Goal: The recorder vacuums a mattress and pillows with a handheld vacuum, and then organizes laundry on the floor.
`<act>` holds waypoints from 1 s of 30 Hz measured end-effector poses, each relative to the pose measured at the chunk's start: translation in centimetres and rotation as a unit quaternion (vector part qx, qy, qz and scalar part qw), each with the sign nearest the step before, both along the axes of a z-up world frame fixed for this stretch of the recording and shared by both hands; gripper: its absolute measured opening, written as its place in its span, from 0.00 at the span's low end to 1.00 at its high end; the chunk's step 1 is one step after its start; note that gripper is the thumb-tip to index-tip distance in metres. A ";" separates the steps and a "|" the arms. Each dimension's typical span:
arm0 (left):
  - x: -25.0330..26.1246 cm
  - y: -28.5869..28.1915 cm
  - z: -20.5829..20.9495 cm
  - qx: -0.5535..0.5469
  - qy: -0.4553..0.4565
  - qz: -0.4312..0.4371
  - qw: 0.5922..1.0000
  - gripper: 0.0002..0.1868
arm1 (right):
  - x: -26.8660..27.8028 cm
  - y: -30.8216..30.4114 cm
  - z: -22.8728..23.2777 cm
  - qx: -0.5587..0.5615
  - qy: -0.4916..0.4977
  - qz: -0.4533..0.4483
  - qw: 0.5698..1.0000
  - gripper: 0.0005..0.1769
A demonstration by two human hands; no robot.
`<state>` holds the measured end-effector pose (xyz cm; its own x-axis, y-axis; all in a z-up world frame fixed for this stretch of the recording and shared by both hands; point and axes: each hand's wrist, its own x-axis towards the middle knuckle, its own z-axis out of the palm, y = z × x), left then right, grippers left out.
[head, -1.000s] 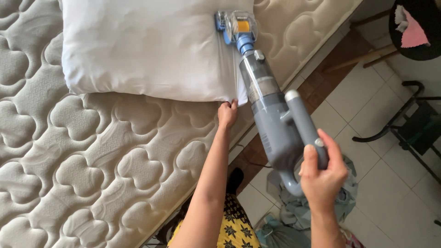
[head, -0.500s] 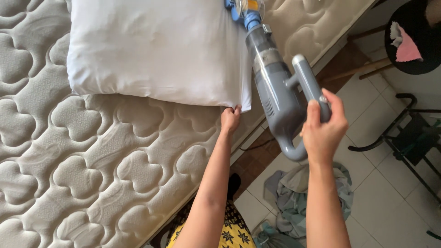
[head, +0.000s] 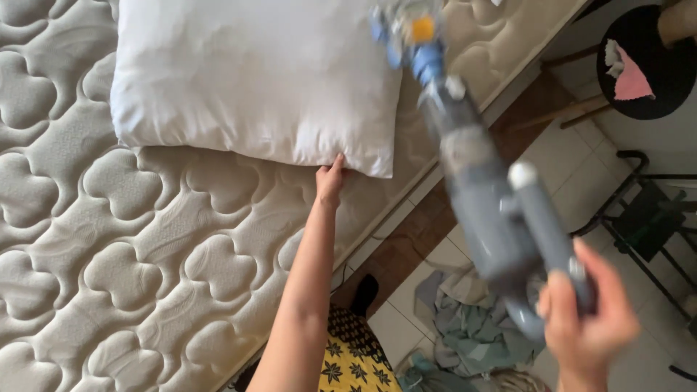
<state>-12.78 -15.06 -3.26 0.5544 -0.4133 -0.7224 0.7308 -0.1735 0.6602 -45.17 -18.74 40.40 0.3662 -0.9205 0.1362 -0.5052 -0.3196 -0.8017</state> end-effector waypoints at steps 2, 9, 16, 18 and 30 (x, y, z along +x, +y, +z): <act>-0.6 -1.3 -2.4 -0.038 0.002 0.028 0.999 0.23 | -5.4 3.5 -0.3 0.030 0.037 -0.037 0.998 0.22; -1.2 -0.8 -2.6 0.079 -0.142 -0.057 0.985 0.28 | -11.5 10.3 -4.9 -0.016 0.186 -0.001 0.982 0.25; -2.5 0.0 0.2 0.178 -0.368 -0.076 0.910 0.23 | 3.3 10.1 -2.8 -0.071 0.161 0.006 0.984 0.21; -1.6 -0.6 2.8 0.159 -0.340 -0.078 0.924 0.25 | 5.0 9.9 -3.3 -0.082 0.146 0.000 0.986 0.22; -1.3 0.3 2.6 0.154 -0.347 -0.103 0.920 0.25 | 15.2 5.9 -4.3 -0.128 0.124 0.030 0.984 0.21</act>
<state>-14.05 -14.79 -0.63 0.8582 -0.3971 -0.3254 0.0833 -0.5176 0.8515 -29.93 -12.83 36.13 0.4695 -0.8439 0.2595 -0.6496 -0.5293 -0.5458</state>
